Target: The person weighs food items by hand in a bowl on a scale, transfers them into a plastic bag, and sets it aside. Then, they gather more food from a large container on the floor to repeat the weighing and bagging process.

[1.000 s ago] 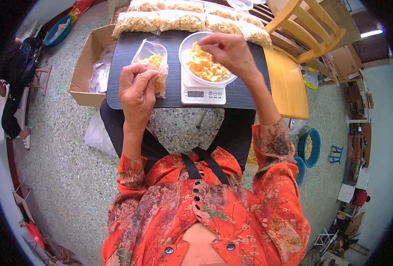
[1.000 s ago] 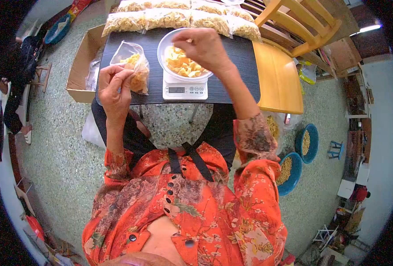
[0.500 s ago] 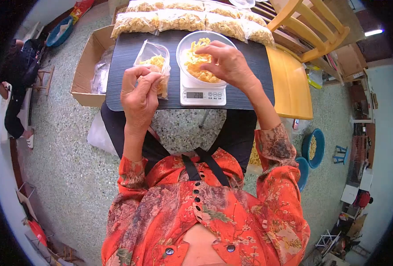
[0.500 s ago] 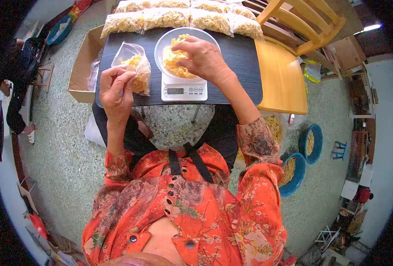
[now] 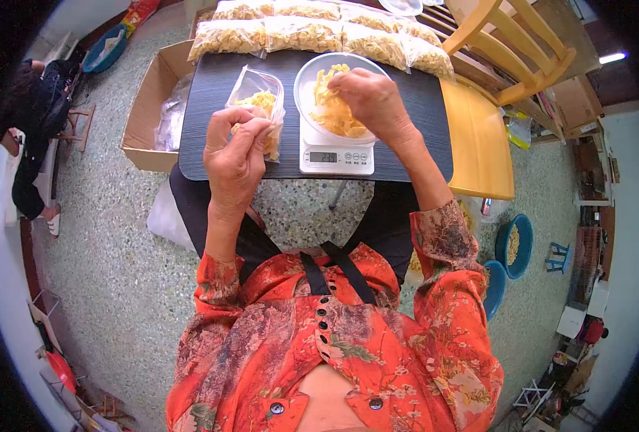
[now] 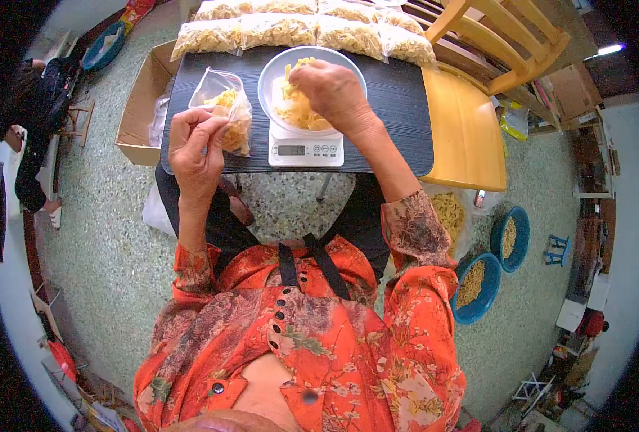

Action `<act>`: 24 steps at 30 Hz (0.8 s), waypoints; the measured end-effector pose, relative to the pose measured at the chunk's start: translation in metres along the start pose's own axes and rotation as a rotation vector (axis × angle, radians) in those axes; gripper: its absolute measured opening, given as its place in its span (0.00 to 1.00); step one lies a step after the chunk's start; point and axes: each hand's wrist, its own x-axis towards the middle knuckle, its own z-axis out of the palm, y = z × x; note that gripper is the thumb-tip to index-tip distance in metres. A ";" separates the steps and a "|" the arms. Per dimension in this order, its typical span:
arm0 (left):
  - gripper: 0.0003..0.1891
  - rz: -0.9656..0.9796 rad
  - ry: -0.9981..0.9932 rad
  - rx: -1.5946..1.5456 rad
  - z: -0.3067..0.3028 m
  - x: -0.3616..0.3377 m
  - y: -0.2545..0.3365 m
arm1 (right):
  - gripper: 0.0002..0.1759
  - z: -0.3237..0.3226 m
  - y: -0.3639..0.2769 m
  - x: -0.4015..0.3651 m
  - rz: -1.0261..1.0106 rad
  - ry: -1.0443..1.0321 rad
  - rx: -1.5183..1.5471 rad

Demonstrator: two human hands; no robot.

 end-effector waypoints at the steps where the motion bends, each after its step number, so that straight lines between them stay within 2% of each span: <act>1: 0.08 -0.006 -0.004 0.003 0.000 0.000 0.001 | 0.10 -0.002 0.003 -0.002 -0.002 0.000 -0.003; 3: 0.08 0.000 -0.001 -0.003 0.002 -0.002 -0.001 | 0.14 -0.007 0.006 -0.005 0.234 0.166 0.334; 4: 0.08 0.004 -0.002 -0.006 0.004 -0.002 -0.001 | 0.17 -0.012 0.006 -0.006 0.473 0.104 0.450; 5: 0.08 0.008 0.002 -0.009 0.004 -0.002 -0.001 | 0.17 -0.015 0.006 -0.005 0.471 0.108 0.445; 7: 0.08 -0.003 -0.007 -0.020 0.004 -0.001 0.001 | 0.15 -0.017 0.009 -0.007 0.707 0.265 0.820; 8: 0.08 0.001 -0.004 -0.021 0.004 -0.001 0.001 | 0.15 -0.018 0.011 -0.007 0.703 0.268 0.819; 11: 0.09 0.004 0.011 -0.035 0.005 -0.001 0.002 | 0.17 -0.018 0.017 -0.009 0.825 0.430 1.240; 12: 0.09 0.004 0.009 -0.031 0.005 -0.001 0.001 | 0.17 -0.016 0.019 -0.010 0.809 0.451 1.348; 15: 0.09 0.005 0.005 -0.024 0.004 0.000 0.002 | 0.16 -0.012 0.018 -0.011 0.870 0.481 1.344; 16: 0.09 0.004 0.001 -0.021 0.004 0.000 0.002 | 0.15 -0.014 0.014 -0.011 0.867 0.418 1.163; 17: 0.09 0.004 0.001 -0.022 0.004 0.000 0.002 | 0.15 -0.015 0.011 -0.011 0.867 0.419 1.162; 24: 0.11 0.009 0.007 0.019 0.003 0.001 0.001 | 0.17 -0.025 -0.023 0.013 0.745 0.574 1.091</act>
